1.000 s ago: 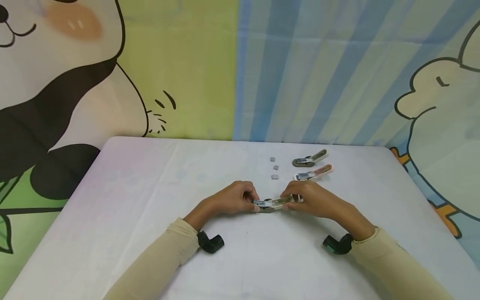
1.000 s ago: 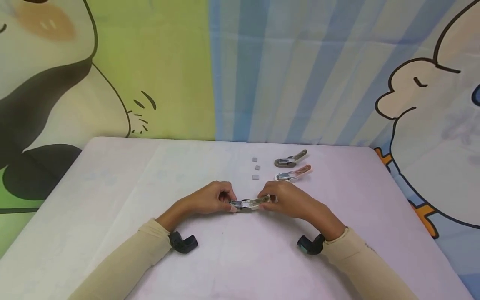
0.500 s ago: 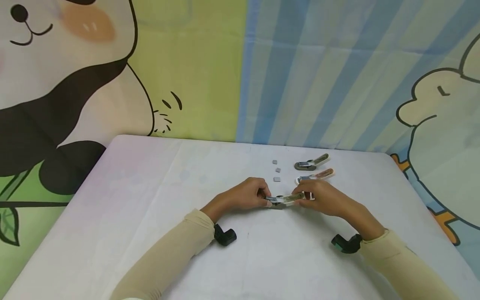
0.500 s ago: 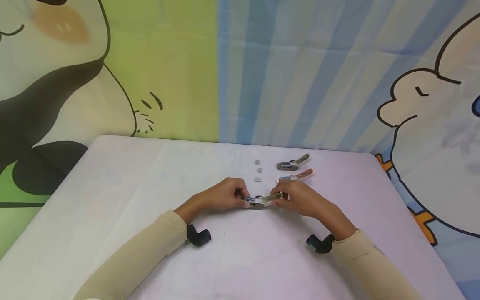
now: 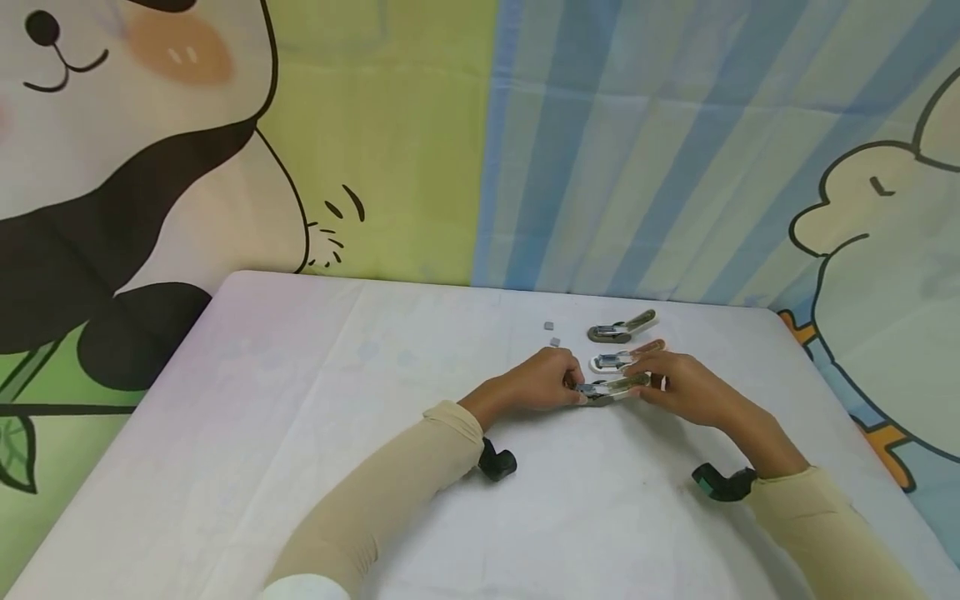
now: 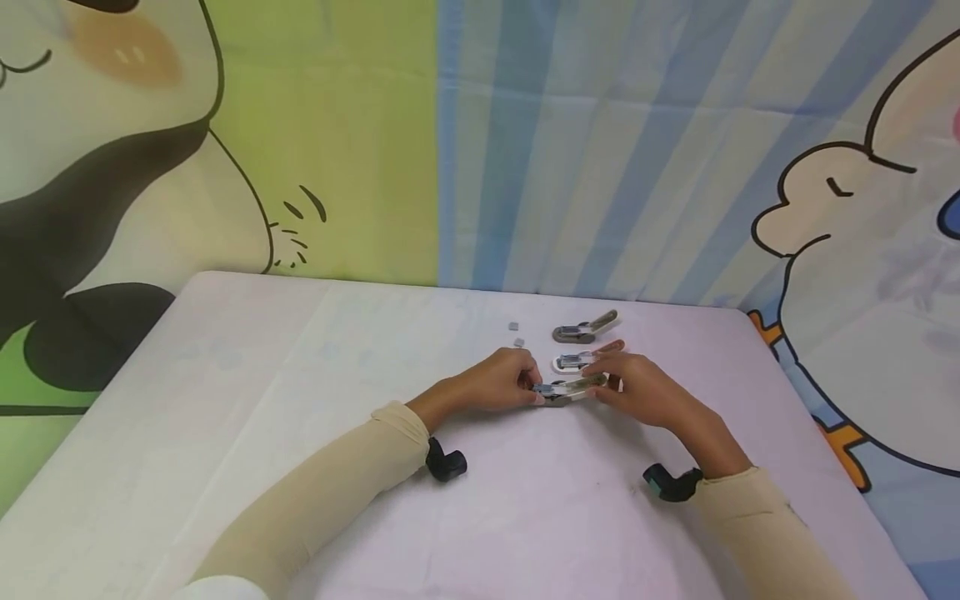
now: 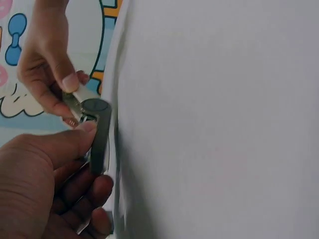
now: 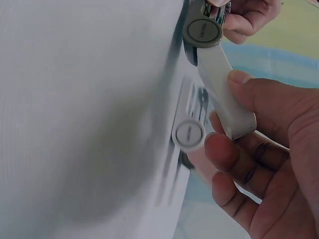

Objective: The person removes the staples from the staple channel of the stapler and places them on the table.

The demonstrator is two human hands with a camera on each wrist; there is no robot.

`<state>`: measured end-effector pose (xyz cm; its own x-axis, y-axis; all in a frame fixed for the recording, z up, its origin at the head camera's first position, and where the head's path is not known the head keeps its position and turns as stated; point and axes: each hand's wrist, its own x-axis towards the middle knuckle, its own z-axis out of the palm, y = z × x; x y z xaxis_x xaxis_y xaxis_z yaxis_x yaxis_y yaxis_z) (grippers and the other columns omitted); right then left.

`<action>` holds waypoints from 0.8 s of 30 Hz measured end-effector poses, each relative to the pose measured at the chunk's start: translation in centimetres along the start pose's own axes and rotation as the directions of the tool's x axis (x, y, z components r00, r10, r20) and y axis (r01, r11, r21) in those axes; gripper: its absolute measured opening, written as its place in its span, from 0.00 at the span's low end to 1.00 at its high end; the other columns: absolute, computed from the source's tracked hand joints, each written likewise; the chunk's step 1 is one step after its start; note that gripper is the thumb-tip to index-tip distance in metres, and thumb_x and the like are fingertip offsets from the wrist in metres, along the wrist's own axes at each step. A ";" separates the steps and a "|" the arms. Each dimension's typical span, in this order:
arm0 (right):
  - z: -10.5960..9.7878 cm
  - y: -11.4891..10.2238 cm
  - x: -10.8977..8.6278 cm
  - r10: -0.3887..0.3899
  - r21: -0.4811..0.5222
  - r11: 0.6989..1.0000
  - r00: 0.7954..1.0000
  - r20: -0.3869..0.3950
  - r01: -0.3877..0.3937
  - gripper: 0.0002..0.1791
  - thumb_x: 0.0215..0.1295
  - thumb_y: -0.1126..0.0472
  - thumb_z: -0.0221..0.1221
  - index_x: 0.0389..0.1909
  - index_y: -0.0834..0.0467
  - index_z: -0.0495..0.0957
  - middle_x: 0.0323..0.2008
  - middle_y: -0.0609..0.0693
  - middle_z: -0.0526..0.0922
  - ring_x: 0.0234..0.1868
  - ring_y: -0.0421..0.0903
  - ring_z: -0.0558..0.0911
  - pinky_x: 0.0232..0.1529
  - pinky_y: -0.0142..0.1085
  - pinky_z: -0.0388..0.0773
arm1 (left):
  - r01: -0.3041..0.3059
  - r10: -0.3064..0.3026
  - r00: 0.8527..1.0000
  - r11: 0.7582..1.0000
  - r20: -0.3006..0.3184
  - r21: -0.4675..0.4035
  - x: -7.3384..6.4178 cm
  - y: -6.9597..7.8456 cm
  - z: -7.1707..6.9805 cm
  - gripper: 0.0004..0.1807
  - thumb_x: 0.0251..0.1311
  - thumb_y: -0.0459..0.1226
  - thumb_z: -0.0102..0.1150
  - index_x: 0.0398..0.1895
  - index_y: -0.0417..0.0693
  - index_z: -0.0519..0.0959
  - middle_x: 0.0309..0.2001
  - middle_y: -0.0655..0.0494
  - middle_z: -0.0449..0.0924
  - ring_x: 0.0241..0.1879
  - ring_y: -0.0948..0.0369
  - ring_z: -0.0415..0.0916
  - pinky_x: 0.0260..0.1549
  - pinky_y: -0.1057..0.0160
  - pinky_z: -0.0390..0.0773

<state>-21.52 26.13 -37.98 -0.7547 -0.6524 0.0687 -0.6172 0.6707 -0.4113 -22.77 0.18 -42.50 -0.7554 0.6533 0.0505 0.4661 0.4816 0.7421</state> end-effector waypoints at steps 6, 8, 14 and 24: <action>-1.0 1.1 -1.4 0.066 -0.037 0.997 0.998 -0.006 -0.066 0.16 0.59 0.68 0.67 0.49 0.63 0.81 0.40 0.50 0.80 0.29 0.39 0.73 0.27 0.33 0.74 | 0.011 0.002 0.996 0.989 -0.089 0.145 1.3 1.5 1.8 0.12 0.59 0.41 0.68 0.42 0.46 0.82 0.36 0.61 0.74 0.35 0.68 0.70 0.35 0.71 0.70; -1.2 1.2 -1.8 0.086 -0.040 0.995 0.996 -0.004 -0.087 0.16 0.58 0.69 0.66 0.49 0.63 0.81 0.39 0.50 0.79 0.30 0.39 0.73 0.27 0.33 0.74 | 0.018 -0.002 0.996 0.984 -0.091 0.175 1.7 1.9 2.3 0.11 0.59 0.43 0.68 0.41 0.48 0.82 0.35 0.63 0.74 0.35 0.68 0.69 0.34 0.71 0.70; -1.0 1.4 -2.5 0.109 -0.043 0.993 0.994 -0.008 -0.110 0.16 0.59 0.69 0.66 0.49 0.64 0.81 0.41 0.54 0.80 0.30 0.40 0.73 0.27 0.33 0.73 | 0.050 -0.036 0.997 0.978 -0.069 0.203 2.1 2.5 2.8 0.11 0.57 0.43 0.70 0.40 0.50 0.84 0.34 0.65 0.75 0.35 0.69 0.69 0.34 0.72 0.70; -0.9 0.7 -1.8 0.082 -0.104 0.991 0.995 -0.048 -0.087 0.19 0.62 0.65 0.65 0.54 0.63 0.79 0.44 0.55 0.81 0.32 0.41 0.75 0.28 0.34 0.74 | -0.019 0.027 0.999 0.978 -0.034 0.208 2.0 1.1 2.1 0.14 0.58 0.47 0.68 0.24 0.48 0.79 0.23 0.60 0.67 0.28 0.66 0.61 0.29 0.70 0.61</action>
